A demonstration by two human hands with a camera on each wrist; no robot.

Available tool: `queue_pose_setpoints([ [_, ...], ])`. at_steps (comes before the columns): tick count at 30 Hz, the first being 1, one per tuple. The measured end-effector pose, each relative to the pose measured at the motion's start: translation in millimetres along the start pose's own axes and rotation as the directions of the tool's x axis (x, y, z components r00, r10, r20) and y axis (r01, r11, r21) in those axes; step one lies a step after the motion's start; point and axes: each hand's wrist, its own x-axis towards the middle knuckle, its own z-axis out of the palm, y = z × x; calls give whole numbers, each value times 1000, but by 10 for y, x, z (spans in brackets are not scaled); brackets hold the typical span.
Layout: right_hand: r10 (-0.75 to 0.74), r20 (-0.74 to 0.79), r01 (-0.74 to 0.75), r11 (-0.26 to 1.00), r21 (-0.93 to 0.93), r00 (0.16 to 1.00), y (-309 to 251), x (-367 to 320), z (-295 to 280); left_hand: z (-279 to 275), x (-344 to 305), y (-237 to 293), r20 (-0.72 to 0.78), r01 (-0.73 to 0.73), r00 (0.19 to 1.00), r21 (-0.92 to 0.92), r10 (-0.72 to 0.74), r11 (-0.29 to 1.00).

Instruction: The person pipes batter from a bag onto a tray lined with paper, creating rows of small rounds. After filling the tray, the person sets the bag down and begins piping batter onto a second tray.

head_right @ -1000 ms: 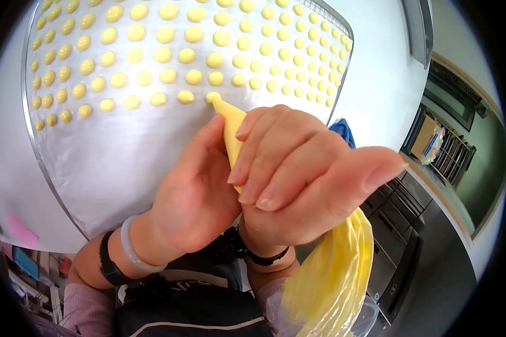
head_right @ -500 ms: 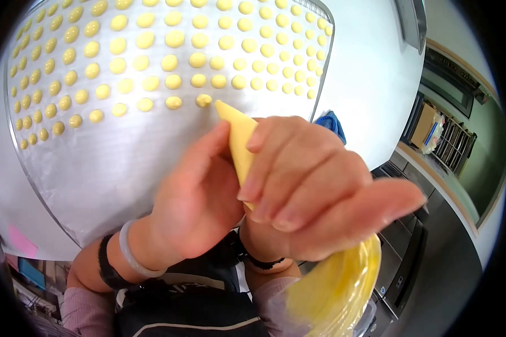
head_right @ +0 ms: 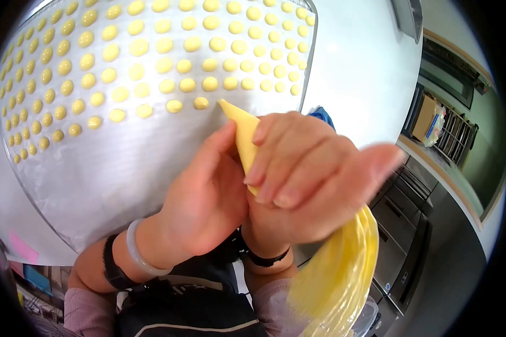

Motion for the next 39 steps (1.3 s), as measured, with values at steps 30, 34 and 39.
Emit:
queue_pose_setpoints([
  [30, -18, -212, 7, 999, -53, 977, -74, 118, -387, 0, 363, -332, 27, 97, 995, 14, -97, 995],
  [34, 34, -293, -60, 995, -81, 955, -36, 125, -406, -36, 413, -330, -3, 101, 995, 5, -101, 995],
  [39, -82, -253, 66, 995, -73, 964, -76, 133, -492, 14, 437, -356, 35, 141, 989, 17, -142, 990],
])
